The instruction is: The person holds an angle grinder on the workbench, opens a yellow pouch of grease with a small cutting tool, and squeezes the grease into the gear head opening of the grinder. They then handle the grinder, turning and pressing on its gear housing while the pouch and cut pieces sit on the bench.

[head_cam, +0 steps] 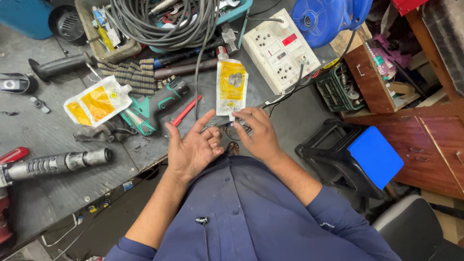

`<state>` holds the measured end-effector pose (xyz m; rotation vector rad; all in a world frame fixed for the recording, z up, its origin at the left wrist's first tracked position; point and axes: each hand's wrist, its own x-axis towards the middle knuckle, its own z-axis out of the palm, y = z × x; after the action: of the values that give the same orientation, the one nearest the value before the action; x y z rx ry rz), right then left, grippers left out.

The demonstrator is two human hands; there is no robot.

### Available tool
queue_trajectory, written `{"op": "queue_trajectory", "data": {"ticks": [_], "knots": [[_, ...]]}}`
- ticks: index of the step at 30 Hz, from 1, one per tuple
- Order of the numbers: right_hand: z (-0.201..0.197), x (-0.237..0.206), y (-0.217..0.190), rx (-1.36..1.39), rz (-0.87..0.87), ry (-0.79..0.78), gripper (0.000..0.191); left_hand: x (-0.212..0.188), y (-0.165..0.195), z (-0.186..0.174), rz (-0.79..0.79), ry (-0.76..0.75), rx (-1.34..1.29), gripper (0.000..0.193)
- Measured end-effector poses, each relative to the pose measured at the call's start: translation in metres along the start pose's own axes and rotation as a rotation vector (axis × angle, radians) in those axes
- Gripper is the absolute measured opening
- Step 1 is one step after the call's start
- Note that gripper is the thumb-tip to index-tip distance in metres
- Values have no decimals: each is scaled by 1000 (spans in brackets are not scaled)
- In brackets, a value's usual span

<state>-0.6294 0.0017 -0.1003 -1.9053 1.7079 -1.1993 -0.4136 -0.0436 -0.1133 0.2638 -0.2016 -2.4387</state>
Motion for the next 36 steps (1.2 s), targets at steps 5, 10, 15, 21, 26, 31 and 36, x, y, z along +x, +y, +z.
{"op": "queue_trajectory", "data": {"ticks": [5,10,15,21,26,31,36], "knots": [[8,-6,-6,111,-31,-61,36,-20,41,7,512,317,1667,64],[23,-5,-13,193,36,-78,38,-69,109,2,672,716,2484,58],[46,5,-31,206,19,-100,38,-103,155,0,602,728,2623,99],[73,29,-90,172,-294,-109,35,-129,186,39,590,872,1872,83],[110,79,-129,245,-795,-86,43,-132,167,87,388,505,1214,81],[145,84,-170,820,-177,114,42,-134,170,98,494,315,1302,62],[158,84,-199,1345,383,103,56,-128,171,66,130,215,2524,70]]}}
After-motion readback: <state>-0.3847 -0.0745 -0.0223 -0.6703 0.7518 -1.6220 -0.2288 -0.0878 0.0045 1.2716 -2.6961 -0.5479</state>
